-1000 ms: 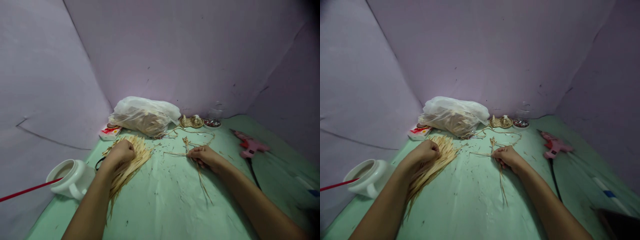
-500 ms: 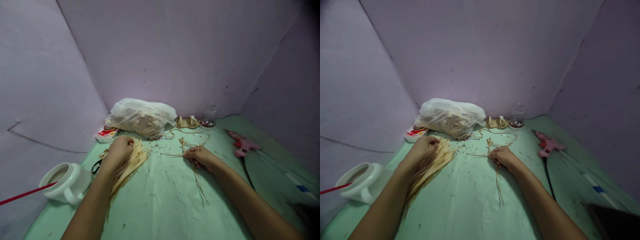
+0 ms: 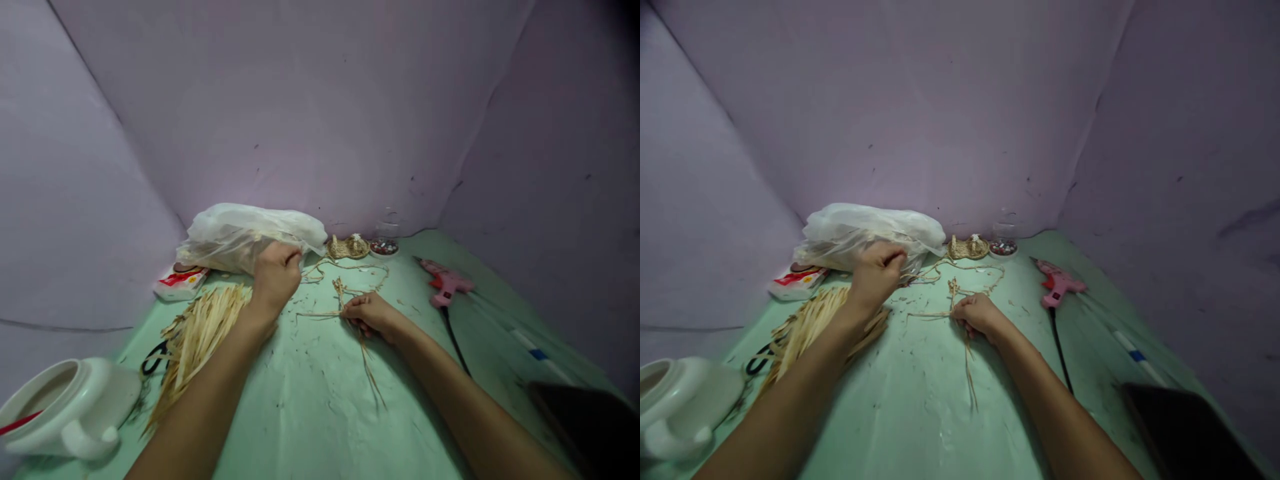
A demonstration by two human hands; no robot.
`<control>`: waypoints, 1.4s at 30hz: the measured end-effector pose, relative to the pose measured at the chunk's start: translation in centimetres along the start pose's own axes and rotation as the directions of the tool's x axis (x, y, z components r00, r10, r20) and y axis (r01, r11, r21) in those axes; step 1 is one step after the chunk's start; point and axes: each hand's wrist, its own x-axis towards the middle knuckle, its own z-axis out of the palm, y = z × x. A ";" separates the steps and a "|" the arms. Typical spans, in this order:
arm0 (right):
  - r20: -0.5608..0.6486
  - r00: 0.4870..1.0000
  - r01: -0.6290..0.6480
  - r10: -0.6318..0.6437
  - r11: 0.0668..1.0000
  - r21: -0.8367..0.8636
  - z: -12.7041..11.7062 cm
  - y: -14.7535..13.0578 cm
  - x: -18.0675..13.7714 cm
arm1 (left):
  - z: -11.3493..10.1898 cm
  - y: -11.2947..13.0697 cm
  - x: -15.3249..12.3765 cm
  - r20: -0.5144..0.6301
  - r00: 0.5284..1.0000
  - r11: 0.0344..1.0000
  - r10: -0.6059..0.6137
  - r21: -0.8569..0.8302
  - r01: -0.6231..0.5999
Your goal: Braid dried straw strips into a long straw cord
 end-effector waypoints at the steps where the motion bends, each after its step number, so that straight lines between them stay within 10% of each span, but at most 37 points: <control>1: 0.005 1.000 0.004 -0.004 1.000 0.008 0.0 0.1 0.1 | -0.6 1.2 0.1 -0.063 0.998 0.994 -0.003 -0.113 -0.004; 4: 0.018 0.999 0.026 -0.027 0.999 0.028 -0.1 0.2 0.1 | -1.2 3.8 -0.3 0.141 0.976 0.867 -0.166 -0.450 0.213; 8: 0.012 0.999 0.038 -0.039 0.999 0.034 -0.1 0.1 0.0 | 1.9 3.7 -1.9 0.657 0.707 0.572 -0.262 -0.484 0.662; 12: 0.021 1.000 0.021 -0.022 0.999 0.046 -0.1 0.2 0.2 | 6.5 1.8 -3.5 0.740 0.565 0.544 -0.365 -0.323 0.775; 23: -0.004 1.000 0.009 -0.009 0.999 0.049 0.0 0.1 0.3 | 9.2 -0.7 -5.2 0.491 0.829 0.931 -0.267 -0.090 0.353; 35: -0.045 0.999 -0.006 0.007 1.000 0.031 0.1 0.1 0.2 | 9.5 -0.3 -5.4 0.565 0.754 0.851 -0.335 -0.162 0.499; 42: -0.027 1.000 -0.013 0.015 0.997 0.076 0.0 0.1 0.2 | 8.0 1.3 -5.4 0.411 0.842 0.937 -0.350 0.154 0.314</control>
